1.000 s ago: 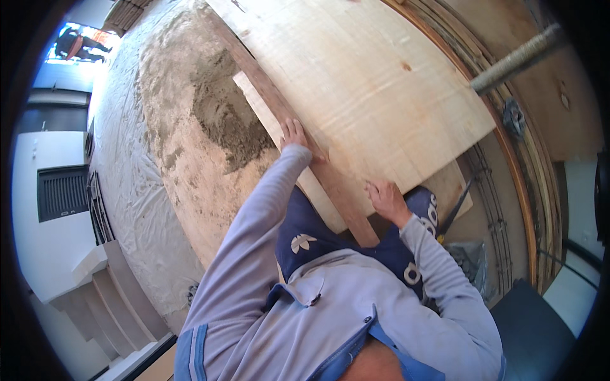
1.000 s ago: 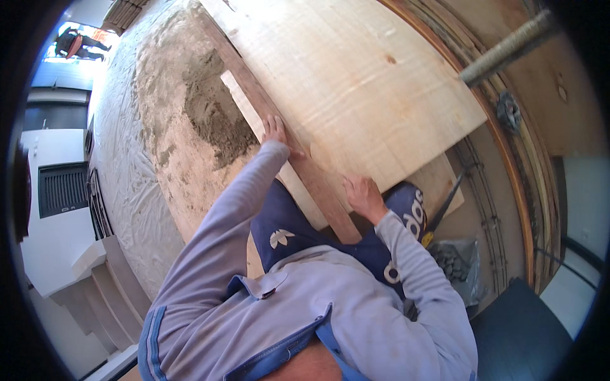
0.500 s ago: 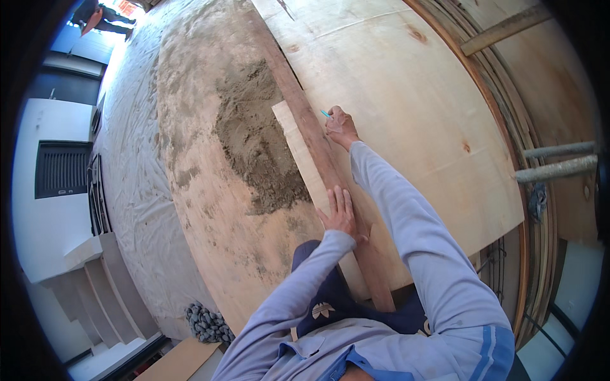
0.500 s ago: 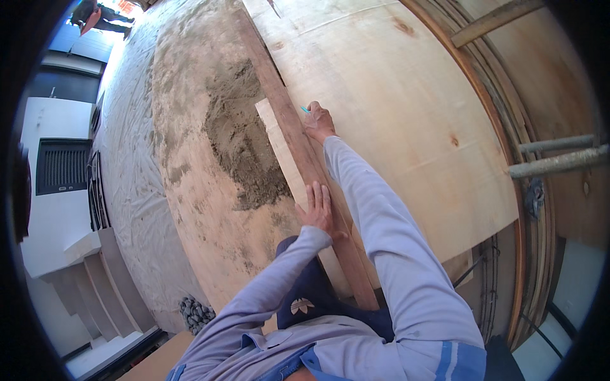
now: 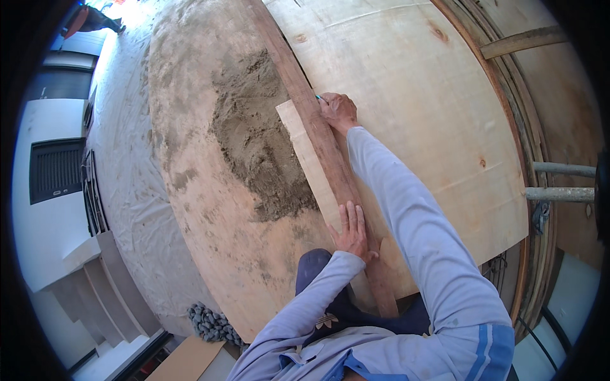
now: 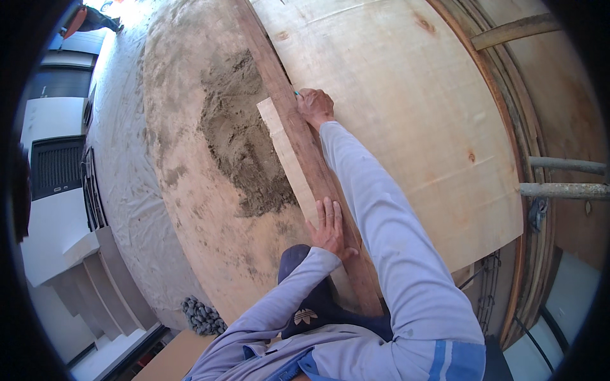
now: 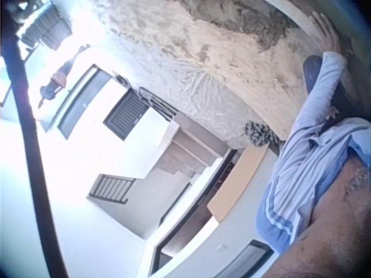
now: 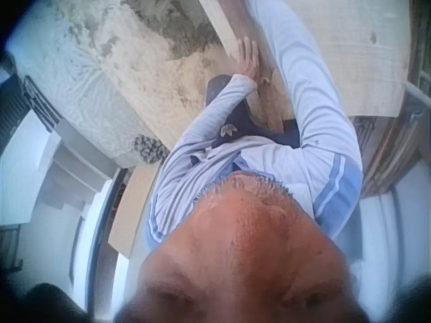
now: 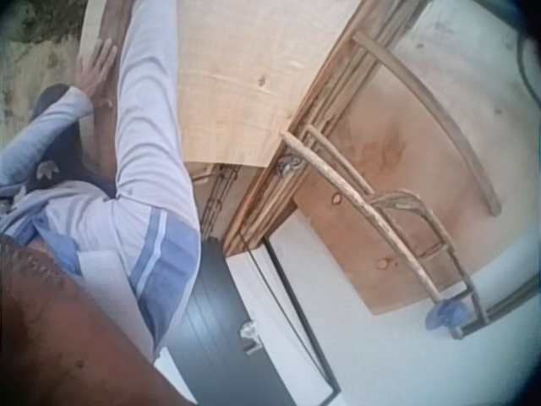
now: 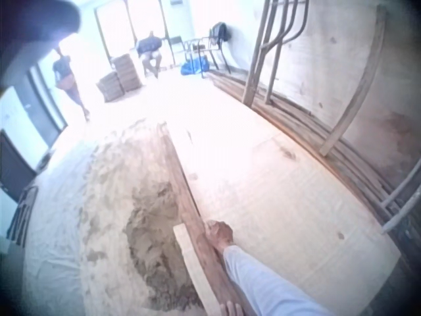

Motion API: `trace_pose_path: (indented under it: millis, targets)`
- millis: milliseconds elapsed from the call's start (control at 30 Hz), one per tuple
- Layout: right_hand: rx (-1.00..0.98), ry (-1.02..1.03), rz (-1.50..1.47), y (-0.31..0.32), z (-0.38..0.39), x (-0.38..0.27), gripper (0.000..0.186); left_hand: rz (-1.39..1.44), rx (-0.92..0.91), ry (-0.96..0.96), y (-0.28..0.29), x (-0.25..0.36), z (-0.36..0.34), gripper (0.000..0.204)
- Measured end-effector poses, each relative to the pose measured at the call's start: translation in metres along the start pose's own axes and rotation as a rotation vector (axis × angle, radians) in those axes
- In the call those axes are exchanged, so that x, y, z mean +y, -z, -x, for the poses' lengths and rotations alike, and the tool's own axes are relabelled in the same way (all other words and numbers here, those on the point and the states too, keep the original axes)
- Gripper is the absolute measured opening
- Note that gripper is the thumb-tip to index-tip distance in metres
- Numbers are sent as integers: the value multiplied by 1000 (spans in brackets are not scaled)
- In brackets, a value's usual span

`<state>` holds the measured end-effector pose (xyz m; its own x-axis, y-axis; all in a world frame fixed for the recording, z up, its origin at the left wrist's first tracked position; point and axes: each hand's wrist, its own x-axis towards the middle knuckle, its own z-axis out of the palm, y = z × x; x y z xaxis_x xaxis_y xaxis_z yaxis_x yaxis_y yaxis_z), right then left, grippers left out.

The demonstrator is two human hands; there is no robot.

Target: The person measures a wooden board with a tape measure, marks it with a pencil using a straight edge, and then saws a section of the board using a hand saw.

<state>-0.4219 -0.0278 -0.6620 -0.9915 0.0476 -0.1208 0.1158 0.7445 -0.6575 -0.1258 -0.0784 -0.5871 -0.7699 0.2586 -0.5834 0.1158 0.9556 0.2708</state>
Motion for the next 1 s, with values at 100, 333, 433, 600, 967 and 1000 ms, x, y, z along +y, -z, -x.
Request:
trace_pose_path:
  millis: [100,333,433,600,967,1000]
  targets:
    - [-16,51,37,-5,-9,5,28,2,14,-2,-1,-1,-1,132]
    - [-26,112,154,-10,-20,6,27,-25,6,1,3,2,2,130]
    - [-61,84,165,2,-14,0,24,-44,13,0,1,2,2,131]
    - [-100,78,130,17,31,8,23,-58,3,4,1,4,6,134]
    - [-214,136,214,39,211,72,20,-68,105,-6,-23,5,6,144]
    - [-267,161,240,50,229,72,19,-86,121,-7,-25,5,4,144]
